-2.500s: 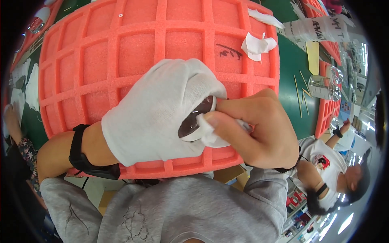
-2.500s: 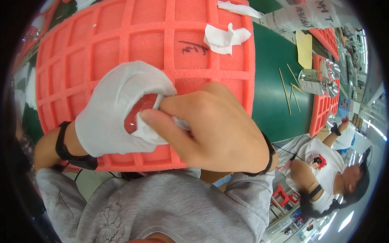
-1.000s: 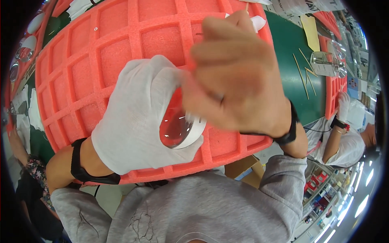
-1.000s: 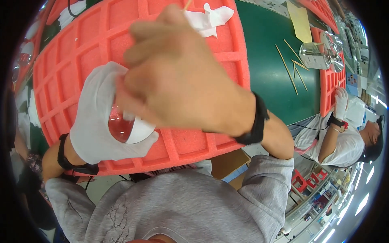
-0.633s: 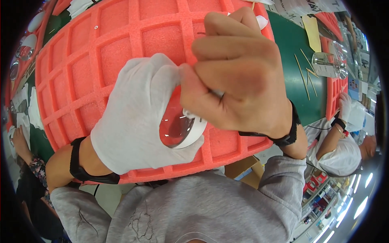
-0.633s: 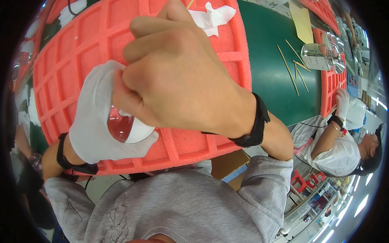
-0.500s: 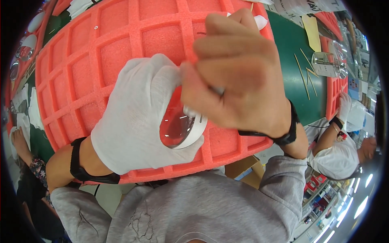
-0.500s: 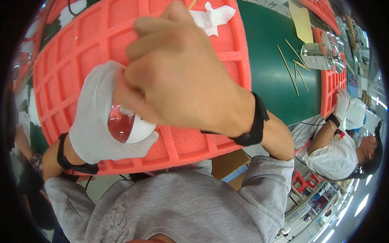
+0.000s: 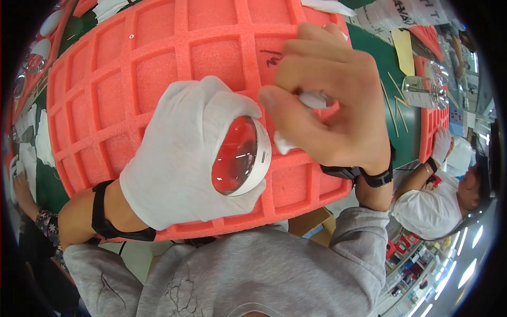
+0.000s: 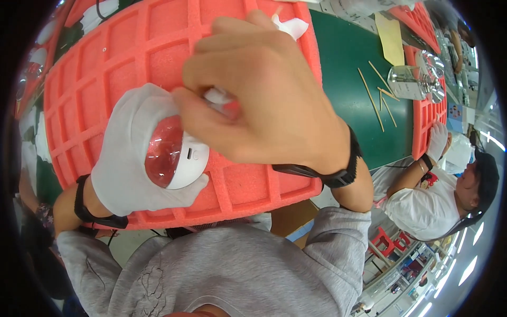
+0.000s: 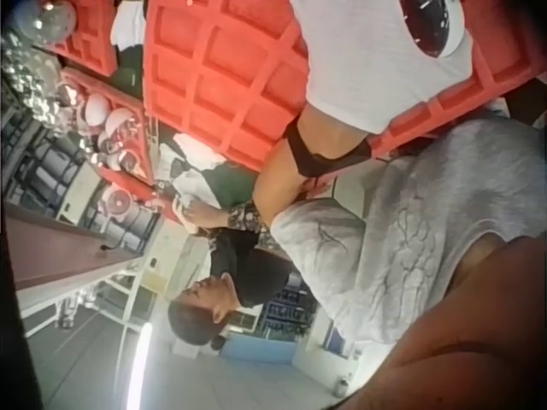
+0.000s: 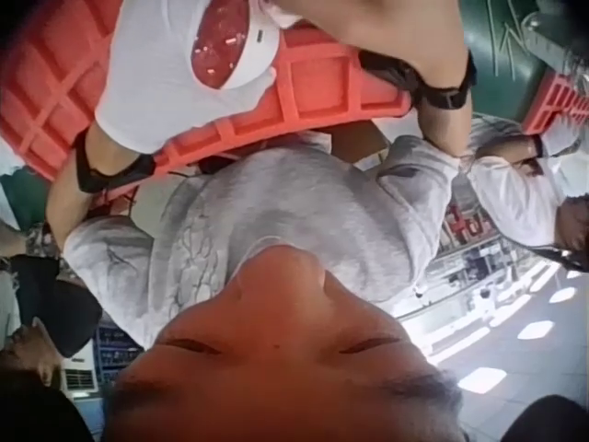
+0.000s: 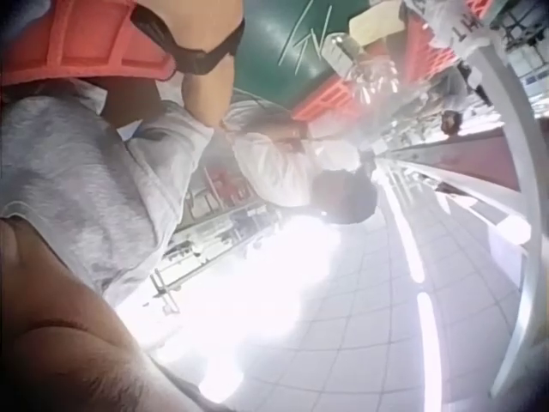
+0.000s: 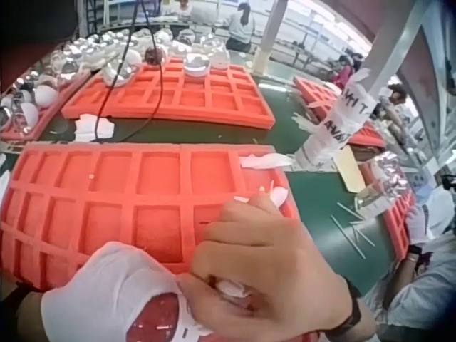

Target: The person wipes a round electronic device with a cloth and uses a wooden stick to clean its ports and crevices. The person then applies a substance to the seams with the stick and wipes the device again.

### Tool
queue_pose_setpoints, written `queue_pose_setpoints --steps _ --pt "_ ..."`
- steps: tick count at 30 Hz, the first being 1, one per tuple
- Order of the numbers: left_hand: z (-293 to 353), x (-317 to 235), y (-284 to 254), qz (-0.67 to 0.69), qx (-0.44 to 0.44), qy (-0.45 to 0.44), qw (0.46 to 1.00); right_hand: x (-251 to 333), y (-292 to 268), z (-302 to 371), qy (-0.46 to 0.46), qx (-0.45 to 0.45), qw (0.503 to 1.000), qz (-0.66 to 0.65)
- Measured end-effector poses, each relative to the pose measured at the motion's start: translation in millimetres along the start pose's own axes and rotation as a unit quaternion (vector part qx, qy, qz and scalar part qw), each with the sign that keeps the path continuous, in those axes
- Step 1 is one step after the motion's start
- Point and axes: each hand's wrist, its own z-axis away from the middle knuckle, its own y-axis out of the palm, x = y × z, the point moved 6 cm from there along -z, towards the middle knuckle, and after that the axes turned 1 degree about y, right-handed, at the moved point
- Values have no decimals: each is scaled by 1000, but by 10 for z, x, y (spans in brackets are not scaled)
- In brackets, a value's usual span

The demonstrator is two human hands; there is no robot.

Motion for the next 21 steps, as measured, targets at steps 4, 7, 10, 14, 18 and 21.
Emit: queue_pose_setpoints --steps 4,7,10,14,18,21 --pt "31 14 -13 -4 -11 -15 1000 132 -76 30 -13 1 1000 9" --pt "65 2 -47 -31 -40 -12 999 300 -22 78 -36 6 999 26" --pt "96 25 -42 -24 -21 -27 999 385 54 129 -43 4 999 26" --pt "98 43 -31 -17 -29 -29 999 450 79 144 -41 -2 995 86" --pt "111 65 -1 -16 -3 -27 999 533 110 133 -22 1 992 123" --pt "123 81 3 -21 -21 -25 999 539 138 119 -31 -15 986 163"
